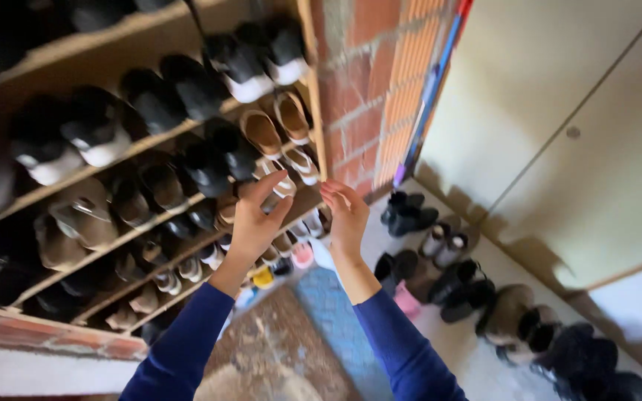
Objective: The person picks up various pairs of shoes, including black boots and beige boots, from a bench and places them onto shelves in a wooden shoe rack. The person handles the shoes by hand, arranging them in pairs on the shelves.
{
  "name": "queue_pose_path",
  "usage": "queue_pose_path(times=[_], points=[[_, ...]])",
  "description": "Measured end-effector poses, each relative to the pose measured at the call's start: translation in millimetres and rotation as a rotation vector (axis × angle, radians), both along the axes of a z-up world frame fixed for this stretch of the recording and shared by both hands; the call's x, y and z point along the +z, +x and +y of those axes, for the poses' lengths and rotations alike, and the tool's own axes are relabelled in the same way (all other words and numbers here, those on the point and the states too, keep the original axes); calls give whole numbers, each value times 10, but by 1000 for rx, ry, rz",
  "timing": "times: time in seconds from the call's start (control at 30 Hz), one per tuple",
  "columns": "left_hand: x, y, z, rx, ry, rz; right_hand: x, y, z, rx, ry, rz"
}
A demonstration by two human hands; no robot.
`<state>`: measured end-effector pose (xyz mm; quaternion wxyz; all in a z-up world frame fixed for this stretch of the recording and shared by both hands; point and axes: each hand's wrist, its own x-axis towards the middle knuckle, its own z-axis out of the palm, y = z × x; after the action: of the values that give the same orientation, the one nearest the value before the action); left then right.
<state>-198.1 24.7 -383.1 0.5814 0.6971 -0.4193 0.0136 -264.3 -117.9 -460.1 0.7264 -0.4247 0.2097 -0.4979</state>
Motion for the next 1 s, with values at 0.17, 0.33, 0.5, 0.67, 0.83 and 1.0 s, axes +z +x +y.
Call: queue_pose_path(times=[0.17, 0.33, 0.5, 0.67, 0.83, 1.0], points=[[-552, -302, -152, -8, 71, 89, -605, -457, -72, -5, 58, 106], [-1133, -561, -373, -6, 145, 165, -1025, -885, -129, -29, 86, 203], [-1749, -861, -569, 10, 288, 228, -1590, -1260, -233, -62, 129, 352], [-2697, -991, -775, -9, 431, 388, -2298, -1576, -378, -110, 206, 435], [-3539, -1073, -930, -72, 581, 385, -2807, -1825, -496, -152, 291, 529], [-3876, -1222, -1100, -149, 715, 388, -3107, -1965, -512, -160, 322, 600]])
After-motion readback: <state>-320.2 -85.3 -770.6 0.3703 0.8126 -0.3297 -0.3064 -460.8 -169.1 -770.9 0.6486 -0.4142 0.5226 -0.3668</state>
